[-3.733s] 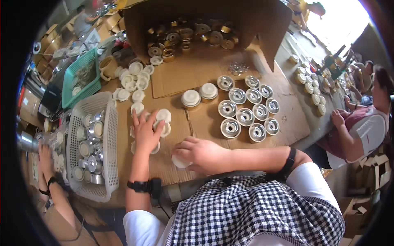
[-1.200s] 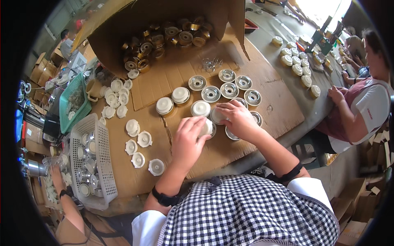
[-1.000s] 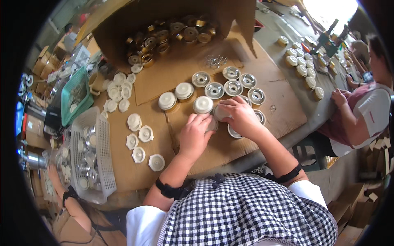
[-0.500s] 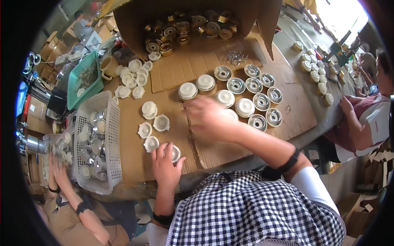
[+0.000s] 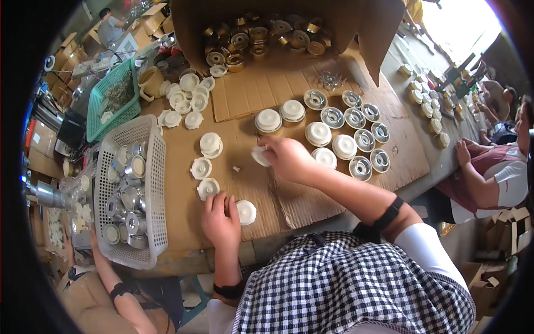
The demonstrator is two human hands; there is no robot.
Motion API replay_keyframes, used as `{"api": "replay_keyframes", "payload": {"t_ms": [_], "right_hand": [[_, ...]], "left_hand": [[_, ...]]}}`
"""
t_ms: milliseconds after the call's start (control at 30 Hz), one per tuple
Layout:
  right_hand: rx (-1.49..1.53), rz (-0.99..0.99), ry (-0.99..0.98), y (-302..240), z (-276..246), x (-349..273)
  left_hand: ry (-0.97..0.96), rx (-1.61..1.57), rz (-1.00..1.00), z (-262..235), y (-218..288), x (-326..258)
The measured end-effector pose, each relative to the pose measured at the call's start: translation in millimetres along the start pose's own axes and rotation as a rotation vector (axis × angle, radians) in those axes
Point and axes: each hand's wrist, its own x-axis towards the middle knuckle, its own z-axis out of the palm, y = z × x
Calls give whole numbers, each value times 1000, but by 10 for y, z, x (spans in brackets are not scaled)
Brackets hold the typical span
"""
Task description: The person assembles metal candle holder bases by hand, adding plastic rings and plastic inserts to each base on a factory line.
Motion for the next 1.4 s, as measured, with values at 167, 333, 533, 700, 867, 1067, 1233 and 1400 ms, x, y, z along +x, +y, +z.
{"api": "replay_keyframes", "payload": {"t_ms": [167,333,533,700,867,1067,1233,1400], "right_hand": [[-21,23,-12,107,-98,-339],[-646,-193,52,95,44,-657],[-566,-344,74,334,83,-762],[-676,-438,140,445,58,-843],[-484,-472,-26,526,-24,-968],[-42,-567,41,484,-516,-1590],[-242,-206,680,836,-1398,-1843],[-259,-59,630,1355,-1369,-1849]], "left_hand": [[20,151,212,41,275,301],[-171,232,274,255,118,312],[-121,182,267,-198,505,35],[-409,214,231,-299,469,-250],[-434,186,184,-326,607,-254],[-431,-59,131,-217,822,-167],[-423,-95,368,187,1253,-3],[-504,-123,538,566,1696,151]]}}
